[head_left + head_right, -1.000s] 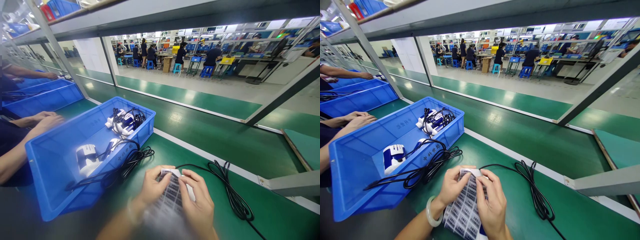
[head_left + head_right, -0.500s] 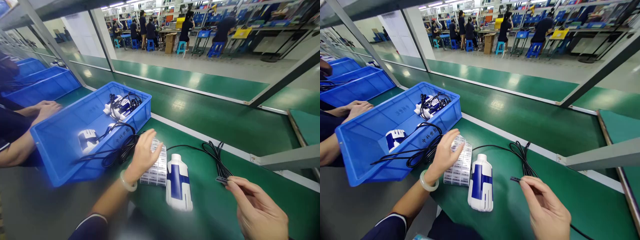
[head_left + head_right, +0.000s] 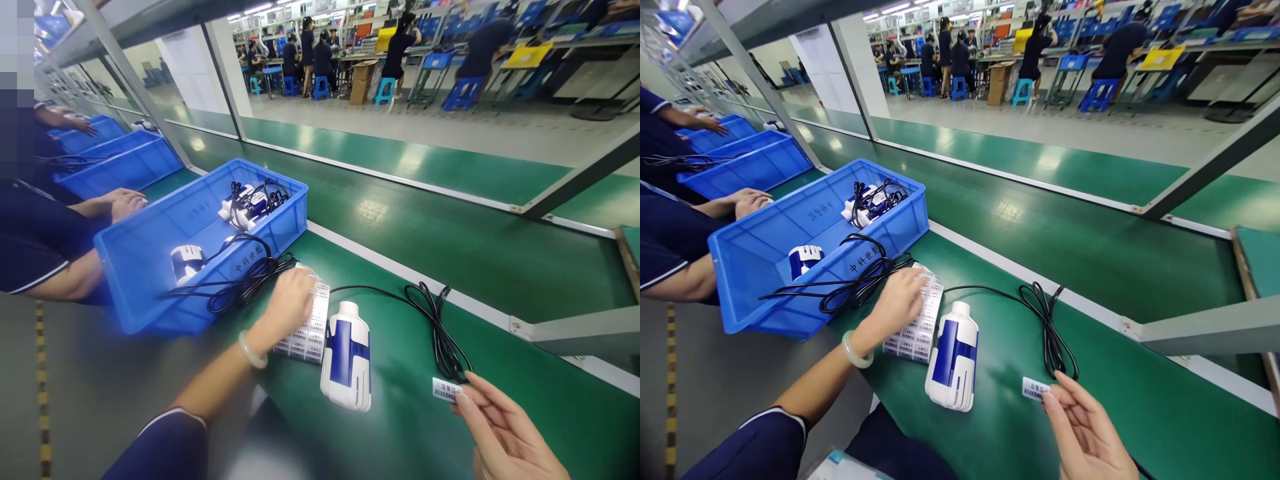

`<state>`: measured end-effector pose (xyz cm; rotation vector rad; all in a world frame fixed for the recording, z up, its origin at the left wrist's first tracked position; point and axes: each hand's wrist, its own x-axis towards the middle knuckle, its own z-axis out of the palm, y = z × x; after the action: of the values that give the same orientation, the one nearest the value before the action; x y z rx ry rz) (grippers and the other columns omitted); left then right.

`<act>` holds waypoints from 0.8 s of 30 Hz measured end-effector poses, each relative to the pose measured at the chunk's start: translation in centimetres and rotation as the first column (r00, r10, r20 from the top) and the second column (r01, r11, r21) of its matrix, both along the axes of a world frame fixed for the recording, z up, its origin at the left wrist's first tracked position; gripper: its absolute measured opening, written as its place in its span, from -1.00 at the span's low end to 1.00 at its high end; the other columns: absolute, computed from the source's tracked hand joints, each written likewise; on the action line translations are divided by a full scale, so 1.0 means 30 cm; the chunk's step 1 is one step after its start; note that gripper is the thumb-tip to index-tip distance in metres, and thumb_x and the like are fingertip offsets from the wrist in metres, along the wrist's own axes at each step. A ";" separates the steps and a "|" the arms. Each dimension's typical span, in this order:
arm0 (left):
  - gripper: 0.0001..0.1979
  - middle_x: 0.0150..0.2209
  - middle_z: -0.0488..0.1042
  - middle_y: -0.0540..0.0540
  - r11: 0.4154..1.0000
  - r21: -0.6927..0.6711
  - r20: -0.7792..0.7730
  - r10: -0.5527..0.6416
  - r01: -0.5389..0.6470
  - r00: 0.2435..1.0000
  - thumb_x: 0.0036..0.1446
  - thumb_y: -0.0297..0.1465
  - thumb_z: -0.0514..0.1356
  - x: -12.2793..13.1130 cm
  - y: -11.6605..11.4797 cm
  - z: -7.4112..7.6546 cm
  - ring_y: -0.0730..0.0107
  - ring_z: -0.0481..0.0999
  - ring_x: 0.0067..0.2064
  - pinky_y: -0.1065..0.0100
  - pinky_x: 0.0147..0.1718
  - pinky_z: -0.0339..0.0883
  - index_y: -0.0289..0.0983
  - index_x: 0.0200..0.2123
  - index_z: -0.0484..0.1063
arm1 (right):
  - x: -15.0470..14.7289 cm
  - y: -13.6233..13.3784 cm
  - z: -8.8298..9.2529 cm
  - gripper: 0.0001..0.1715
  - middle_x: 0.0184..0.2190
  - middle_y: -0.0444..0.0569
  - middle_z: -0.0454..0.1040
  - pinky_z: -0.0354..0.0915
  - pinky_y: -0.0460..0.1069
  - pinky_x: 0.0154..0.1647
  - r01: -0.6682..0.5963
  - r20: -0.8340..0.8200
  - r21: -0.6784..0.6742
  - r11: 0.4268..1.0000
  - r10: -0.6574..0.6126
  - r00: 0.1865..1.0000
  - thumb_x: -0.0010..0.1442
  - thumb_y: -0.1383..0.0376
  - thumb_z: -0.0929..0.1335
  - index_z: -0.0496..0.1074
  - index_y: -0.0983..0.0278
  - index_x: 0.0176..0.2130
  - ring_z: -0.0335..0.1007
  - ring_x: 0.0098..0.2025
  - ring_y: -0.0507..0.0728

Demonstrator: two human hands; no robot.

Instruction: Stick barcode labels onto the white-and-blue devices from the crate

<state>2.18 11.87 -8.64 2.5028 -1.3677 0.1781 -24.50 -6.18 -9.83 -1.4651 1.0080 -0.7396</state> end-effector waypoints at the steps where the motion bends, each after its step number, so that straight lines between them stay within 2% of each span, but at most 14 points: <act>1: -0.68 0.06 0.37 -0.22 0.984 -0.038 -0.036 -0.178 0.176 0.983 0.12 -0.51 0.05 -0.022 -0.006 0.006 0.13 0.30 0.11 0.15 0.10 0.19 -0.29 -0.06 0.39 | 0.000 -0.002 -0.005 -0.37 -0.24 -0.03 0.50 0.38 -0.31 -0.29 -0.009 0.010 0.012 1.000 0.009 1.000 -0.07 -0.01 0.56 0.50 0.24 -0.08 0.46 -0.29 0.07; 2: -0.72 0.01 0.41 -0.20 0.938 -0.069 -0.070 -0.344 0.340 0.936 0.13 -0.48 0.05 -0.041 -0.010 0.011 0.18 0.35 0.07 0.21 0.06 0.22 -0.28 -0.09 0.41 | 0.000 -0.003 -0.009 -0.37 -0.23 -0.02 0.50 0.39 -0.30 -0.29 -0.018 0.013 0.024 1.000 0.017 1.000 -0.07 -0.02 0.56 0.50 0.25 -0.08 0.46 -0.28 0.08; 3: -0.76 -0.05 0.44 -0.19 0.887 -0.093 -0.098 -0.461 0.453 0.882 0.14 -0.47 0.05 -0.056 -0.011 0.016 0.22 0.39 0.00 0.24 0.00 0.24 -0.27 -0.14 0.42 | -0.002 -0.005 -0.012 -0.37 -0.22 -0.01 0.50 0.39 -0.30 -0.30 -0.026 0.010 0.035 0.999 0.026 1.000 -0.07 -0.02 0.57 0.49 0.25 -0.09 0.46 -0.27 0.09; 4: -0.78 -0.09 0.47 -0.17 0.854 -0.106 -0.124 -0.519 0.509 0.846 0.15 -0.46 0.04 -0.066 -0.008 0.020 0.26 0.43 -0.06 0.26 -0.04 0.24 -0.27 -0.17 0.43 | -0.005 -0.006 -0.014 -0.37 -0.21 -0.01 0.50 0.39 -0.30 -0.29 -0.030 0.008 0.043 0.999 0.029 1.000 -0.08 -0.02 0.57 0.49 0.25 -0.10 0.47 -0.26 0.09; 7: -0.81 -0.17 0.50 -0.10 0.862 -0.082 -0.197 -0.507 0.501 0.839 0.19 -0.43 0.05 -0.062 0.025 0.027 0.34 0.45 -0.17 0.28 -0.10 0.19 -0.25 -0.19 0.42 | -0.017 -0.012 -0.022 -0.37 -0.21 -0.02 0.50 0.37 -0.31 -0.25 -0.018 0.028 0.069 0.997 0.016 0.999 -0.10 -0.01 0.58 0.49 0.24 -0.12 0.47 -0.24 0.09; 10: -0.84 -0.23 0.51 -0.06 0.836 0.058 -0.224 -0.521 0.545 0.824 0.22 -0.33 0.10 -0.043 0.071 0.014 0.32 0.44 -0.19 0.26 -0.12 0.16 -0.22 -0.26 0.47 | -0.023 -0.016 -0.034 -0.37 -0.21 -0.03 0.51 0.36 -0.32 -0.24 -0.020 0.042 0.097 0.995 0.016 0.999 -0.11 0.00 0.59 0.49 0.23 -0.12 0.47 -0.24 0.09; 12: -0.78 -0.33 0.50 -0.09 0.848 0.177 -0.220 -0.461 0.499 0.860 0.21 -0.25 0.13 -0.034 0.094 -0.003 0.26 0.42 -0.21 0.24 -0.16 0.16 -0.23 -0.36 0.49 | -0.022 -0.015 -0.042 -0.39 -0.21 -0.02 0.51 0.36 -0.32 -0.23 -0.044 0.033 0.091 0.995 0.041 0.999 -0.11 -0.01 0.58 0.49 0.24 -0.14 0.47 -0.25 0.09; 13: -0.74 -0.36 0.49 -0.11 0.876 0.244 -0.222 -0.368 0.417 0.903 0.19 -0.22 0.14 -0.030 0.101 -0.012 0.23 0.43 -0.22 0.22 -0.17 0.17 -0.25 -0.40 0.50 | -0.021 -0.013 -0.044 -0.39 -0.20 -0.02 0.51 0.37 -0.31 -0.23 -0.057 0.029 0.080 0.995 0.055 0.998 -0.10 -0.02 0.58 0.49 0.25 -0.15 0.47 -0.25 0.09; 15: -0.70 -0.40 0.48 -0.19 0.918 0.358 -0.196 -0.102 0.168 0.975 0.18 -0.23 0.15 -0.023 0.111 -0.023 0.14 0.44 -0.23 0.18 -0.18 0.19 -0.32 -0.46 0.49 | -0.017 -0.008 -0.046 -0.40 -0.20 -0.01 0.51 0.38 -0.30 -0.23 -0.077 0.025 0.061 0.995 0.076 0.997 -0.10 -0.02 0.57 0.50 0.26 -0.16 0.47 -0.25 0.10; 17: -0.69 -0.38 0.48 -0.31 0.915 0.399 -0.145 0.132 -0.064 0.981 0.20 -0.29 0.11 -0.020 0.113 -0.023 0.02 0.45 -0.21 0.14 -0.20 0.20 -0.40 -0.46 0.48 | -0.014 -0.002 -0.043 -0.39 -0.21 0.00 0.51 0.39 -0.28 -0.24 -0.081 0.021 0.054 0.995 0.080 0.997 -0.10 -0.03 0.57 0.50 0.27 -0.16 0.47 -0.25 0.12; 18: -0.67 -0.37 0.49 -0.34 0.911 0.391 -0.129 0.192 -0.127 0.973 0.21 -0.31 0.08 -0.024 0.111 -0.018 0.00 0.46 -0.21 0.14 -0.22 0.20 -0.42 -0.44 0.48 | -0.012 0.001 -0.040 -0.39 -0.21 0.00 0.51 0.39 -0.28 -0.25 -0.081 0.014 0.053 0.995 0.081 0.997 -0.11 -0.04 0.57 0.49 0.27 -0.16 0.47 -0.25 0.12; 20: -0.63 -0.40 0.50 -0.27 0.921 0.365 -0.162 0.208 -0.137 0.965 0.25 -0.26 0.03 -0.044 0.105 -0.005 0.12 0.47 -0.29 0.23 -0.30 0.21 -0.38 -0.43 0.47 | -0.010 0.008 -0.033 -0.37 -0.22 0.00 0.51 0.39 -0.29 -0.27 -0.083 -0.012 0.047 0.995 0.084 0.996 -0.11 -0.05 0.56 0.50 0.28 -0.17 0.46 -0.26 0.12; 22: -0.58 -0.50 0.46 -0.09 0.951 0.309 -0.372 0.134 -0.014 0.919 0.28 -0.19 -0.02 -0.079 0.093 0.003 0.34 0.43 -0.44 0.37 -0.42 0.17 -0.31 -0.48 0.43 | -0.010 0.013 -0.024 -0.37 -0.22 0.00 0.51 0.38 -0.29 -0.27 -0.083 -0.038 0.042 0.996 0.084 0.996 -0.11 -0.07 0.55 0.49 0.28 -0.18 0.46 -0.25 0.12; 24: -0.55 -0.60 0.39 -0.01 0.982 0.169 -0.640 0.044 0.085 0.767 0.27 -0.16 -0.03 -0.114 0.078 -0.009 0.44 0.35 -0.53 0.42 -0.49 0.13 -0.29 -0.55 0.37 | -0.014 0.015 -0.018 -0.37 -0.22 0.00 0.51 0.38 -0.29 -0.26 -0.081 -0.053 0.049 0.996 0.083 0.995 -0.10 -0.08 0.55 0.49 0.27 -0.17 0.46 -0.23 0.12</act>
<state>-1.24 14.20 -8.89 2.3328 -1.1393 -0.7891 -24.92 -5.72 -10.36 -1.4840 0.9940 -0.6159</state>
